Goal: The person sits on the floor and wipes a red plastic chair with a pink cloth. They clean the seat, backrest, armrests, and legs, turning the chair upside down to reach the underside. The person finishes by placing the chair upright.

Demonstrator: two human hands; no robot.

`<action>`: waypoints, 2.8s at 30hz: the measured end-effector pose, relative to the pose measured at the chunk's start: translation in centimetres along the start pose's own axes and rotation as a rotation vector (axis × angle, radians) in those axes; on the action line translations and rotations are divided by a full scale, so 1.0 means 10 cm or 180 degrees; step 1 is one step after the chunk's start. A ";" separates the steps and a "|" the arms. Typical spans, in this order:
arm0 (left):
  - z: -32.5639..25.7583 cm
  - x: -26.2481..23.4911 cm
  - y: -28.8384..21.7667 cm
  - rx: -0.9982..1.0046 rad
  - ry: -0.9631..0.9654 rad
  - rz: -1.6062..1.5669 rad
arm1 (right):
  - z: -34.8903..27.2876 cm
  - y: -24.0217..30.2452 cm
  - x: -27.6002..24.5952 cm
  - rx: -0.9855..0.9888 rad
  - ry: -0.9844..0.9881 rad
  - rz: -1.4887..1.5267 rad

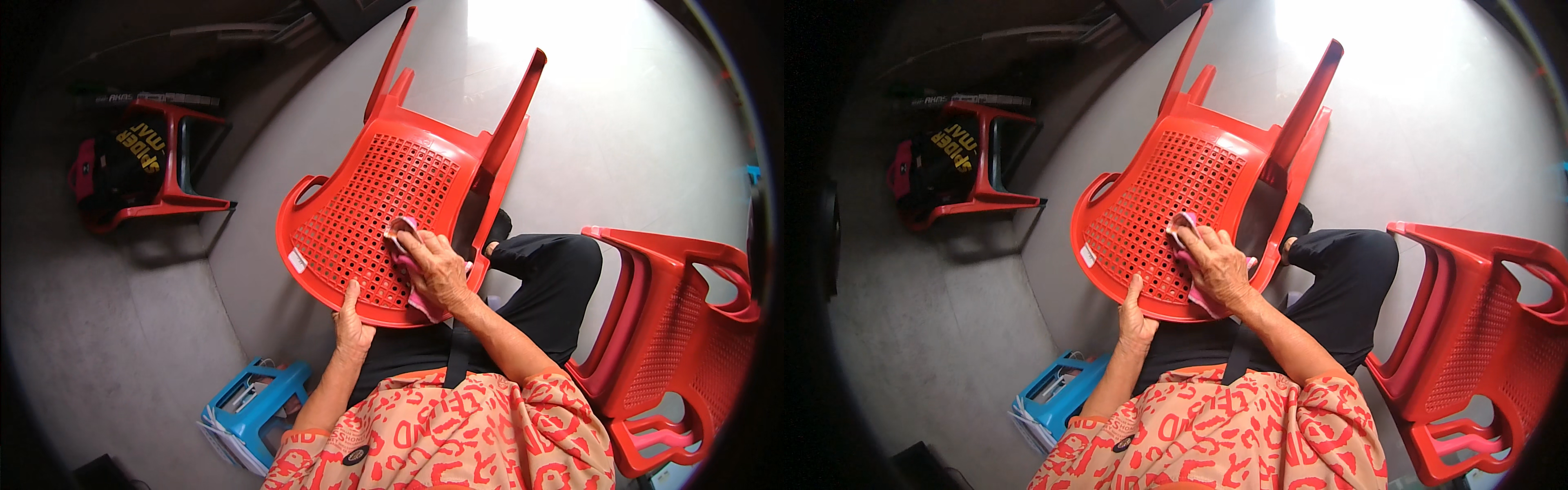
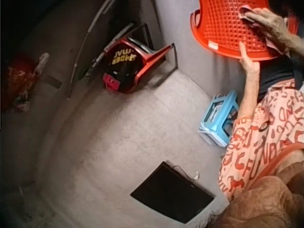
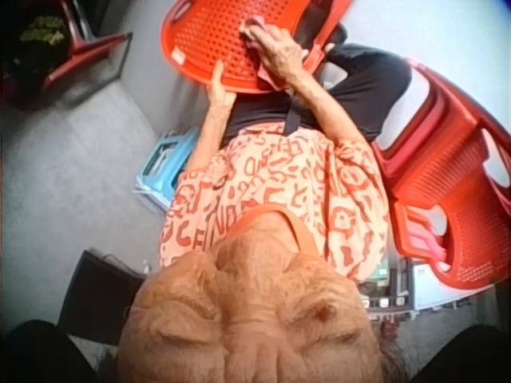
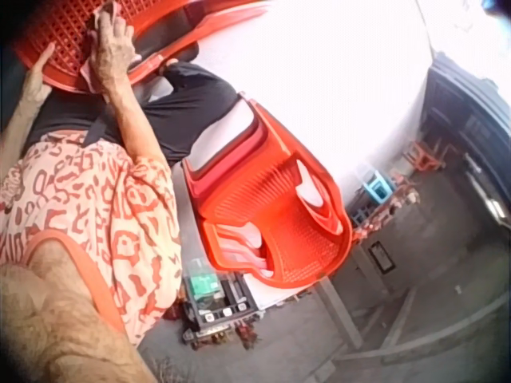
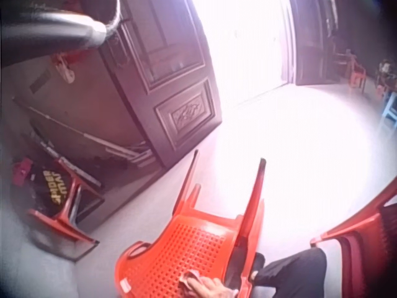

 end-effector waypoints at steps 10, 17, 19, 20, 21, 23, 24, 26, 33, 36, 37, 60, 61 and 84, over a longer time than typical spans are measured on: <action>-0.03 0.03 -0.02 0.0110 -0.0023 0.0040 | 0.43 -0.55 -0.02 0.0048 -0.0391 -0.0659; 0.01 0.01 0.02 0.0098 0.0061 -0.0033 | 0.46 -0.65 -0.04 0.0430 -0.0529 -0.1039; 0.02 0.02 0.01 0.0162 0.0103 -0.0042 | 0.36 -0.56 -0.05 0.0504 -0.0479 -0.1000; 0.01 0.02 0.00 0.0202 0.0123 -0.0032 | 0.28 -0.48 -0.06 0.0503 -0.0400 -0.0910; 0.01 0.03 0.00 0.0229 0.0150 -0.0029 | 0.20 -0.39 -0.10 0.0500 -0.0321 -0.0836; 0.01 0.05 0.02 0.0193 0.0176 -0.0039 | -0.05 -0.34 -0.08 0.0484 -0.0240 -0.0679; 0.00 0.05 0.02 0.0185 0.0179 -0.0049 | -0.16 -0.29 -0.08 0.0489 -0.0141 -0.0610; 0.01 0.04 0.01 0.0222 0.0141 -0.0004 | -0.35 -0.20 -0.08 0.0466 -0.0017 -0.0484; -0.01 0.03 0.02 0.0207 0.0126 0.0143 | -0.14 -0.40 -0.13 0.0313 -0.0225 -0.0571; 0.00 0.06 -0.01 0.0179 0.0148 0.0154 | 0.14 -0.66 -0.08 0.0368 -0.0351 -0.0850; -0.02 0.06 0.00 0.0179 0.0155 0.0146 | 0.24 -0.71 -0.08 0.0346 -0.0412 -0.0950; 0.01 0.03 -0.01 0.0330 0.0041 0.0137 | -0.26 0.15 -0.04 -0.0697 0.0296 -0.0141; 0.01 0.03 0.00 0.0289 0.0041 0.0139 | -0.27 0.20 -0.02 -0.0795 0.0342 -0.0127; -0.07 0.03 -0.05 0.0309 -0.0136 0.0140 | 1.24 -1.02 0.06 0.0318 0.0204 -0.1048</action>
Point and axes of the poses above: each hand's wrist, its own z-axis towards the middle knuckle, its own x-axis out of the palm, y = z × x, the point moved 9 cm from there along z, towards the middle knuckle, and after that the axes turned 11 degrees about -y, right-handed, at the moved point
